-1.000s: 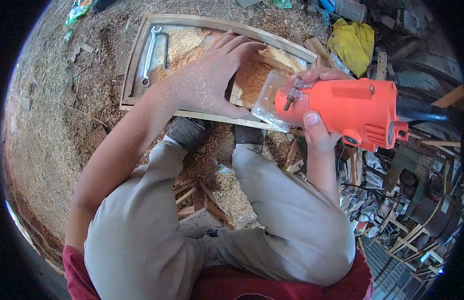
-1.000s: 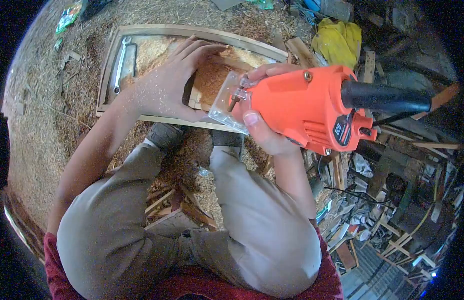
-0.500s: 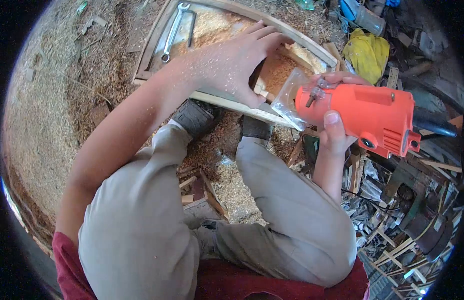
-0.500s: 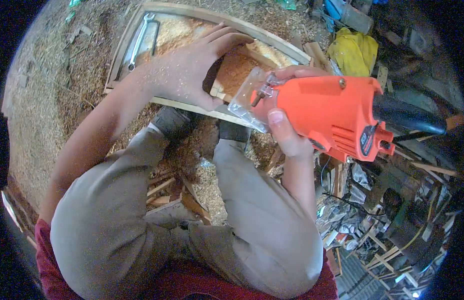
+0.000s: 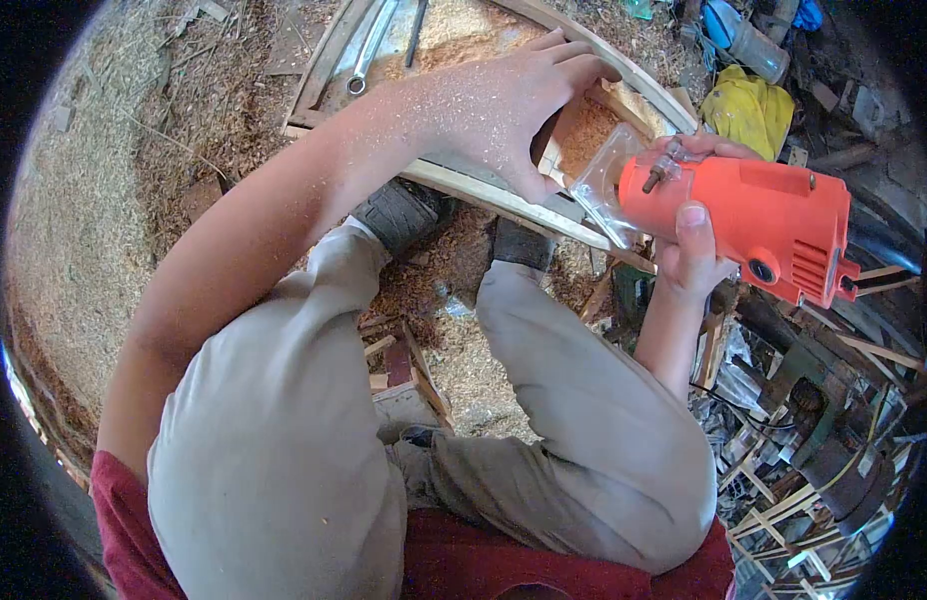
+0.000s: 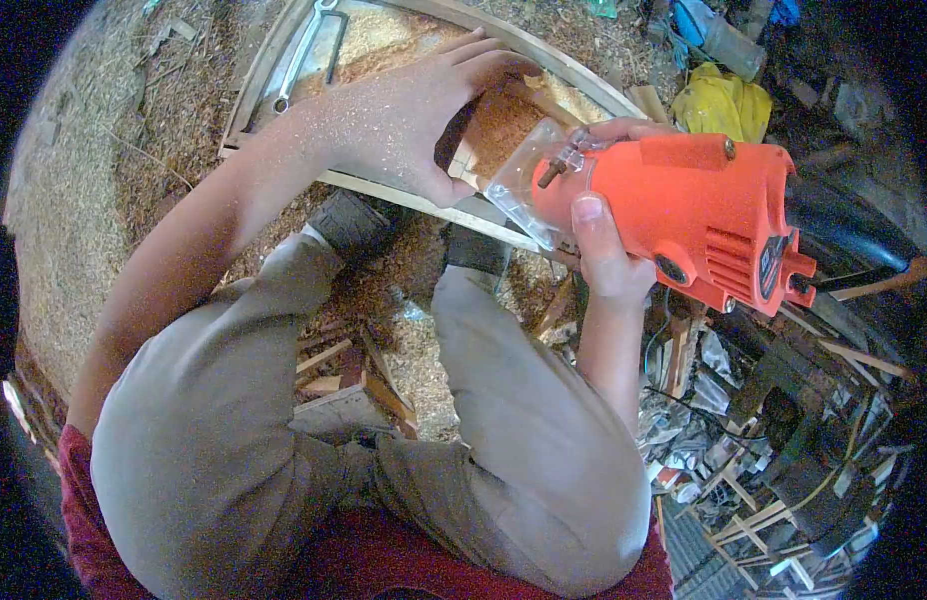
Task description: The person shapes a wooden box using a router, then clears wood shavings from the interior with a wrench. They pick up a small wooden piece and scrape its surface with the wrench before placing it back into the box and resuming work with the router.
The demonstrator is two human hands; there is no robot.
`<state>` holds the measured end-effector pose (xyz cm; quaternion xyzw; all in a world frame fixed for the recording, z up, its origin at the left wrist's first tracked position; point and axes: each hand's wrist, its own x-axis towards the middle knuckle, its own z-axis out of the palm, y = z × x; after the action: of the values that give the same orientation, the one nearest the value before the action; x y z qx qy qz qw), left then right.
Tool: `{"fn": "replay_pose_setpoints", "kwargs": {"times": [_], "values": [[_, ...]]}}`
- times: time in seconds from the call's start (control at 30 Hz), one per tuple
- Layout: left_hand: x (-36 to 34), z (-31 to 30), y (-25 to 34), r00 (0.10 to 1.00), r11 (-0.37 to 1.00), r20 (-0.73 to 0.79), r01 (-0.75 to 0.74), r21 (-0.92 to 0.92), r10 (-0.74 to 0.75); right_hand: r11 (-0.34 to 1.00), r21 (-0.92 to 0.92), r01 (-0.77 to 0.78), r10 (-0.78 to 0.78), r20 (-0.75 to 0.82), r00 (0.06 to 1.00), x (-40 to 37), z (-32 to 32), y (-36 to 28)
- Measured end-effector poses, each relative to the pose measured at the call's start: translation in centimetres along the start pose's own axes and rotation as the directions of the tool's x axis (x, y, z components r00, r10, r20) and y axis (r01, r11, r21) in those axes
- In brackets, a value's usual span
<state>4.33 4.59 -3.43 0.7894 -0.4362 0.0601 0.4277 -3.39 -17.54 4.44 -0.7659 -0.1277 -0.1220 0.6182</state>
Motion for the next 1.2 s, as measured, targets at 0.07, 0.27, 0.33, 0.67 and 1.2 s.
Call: {"fn": "replay_pose_setpoints", "kwargs": {"times": [0.07,0.27,0.33,0.67,1.2], "values": [[0.0,0.0,-0.1,1.0,0.999,-0.004,-0.024,0.03,0.024,1.0,-0.012,0.01,-0.01,0.02,1.0,0.1,0.1,0.0],[-0.2,0.0,-0.2,0.998,0.998,-0.041,-0.049,0.046,0.051,0.986,-0.141,0.093,-0.077,0.114,0.991,0.2,-1.0,0.3],[-0.2,0.2,-0.3,0.997,0.996,-0.05,-0.052,0.069,0.056,0.983,-0.161,0.087,-0.069,0.114,0.991,-0.1,-1.3,0.2],[-0.1,-0.1,-0.2,1.0,0.999,0.017,-0.015,0.041,0.014,0.992,-0.118,0.047,-0.04,0.067,0.997,0.0,-0.4,0.2],[-0.2,-0.4,0.0,1.0,1.0,0.017,0.0,-0.012,0.0,0.983,-0.133,0.13,-0.115,0.113,0.987,0.0,-1.2,0.7]]}}
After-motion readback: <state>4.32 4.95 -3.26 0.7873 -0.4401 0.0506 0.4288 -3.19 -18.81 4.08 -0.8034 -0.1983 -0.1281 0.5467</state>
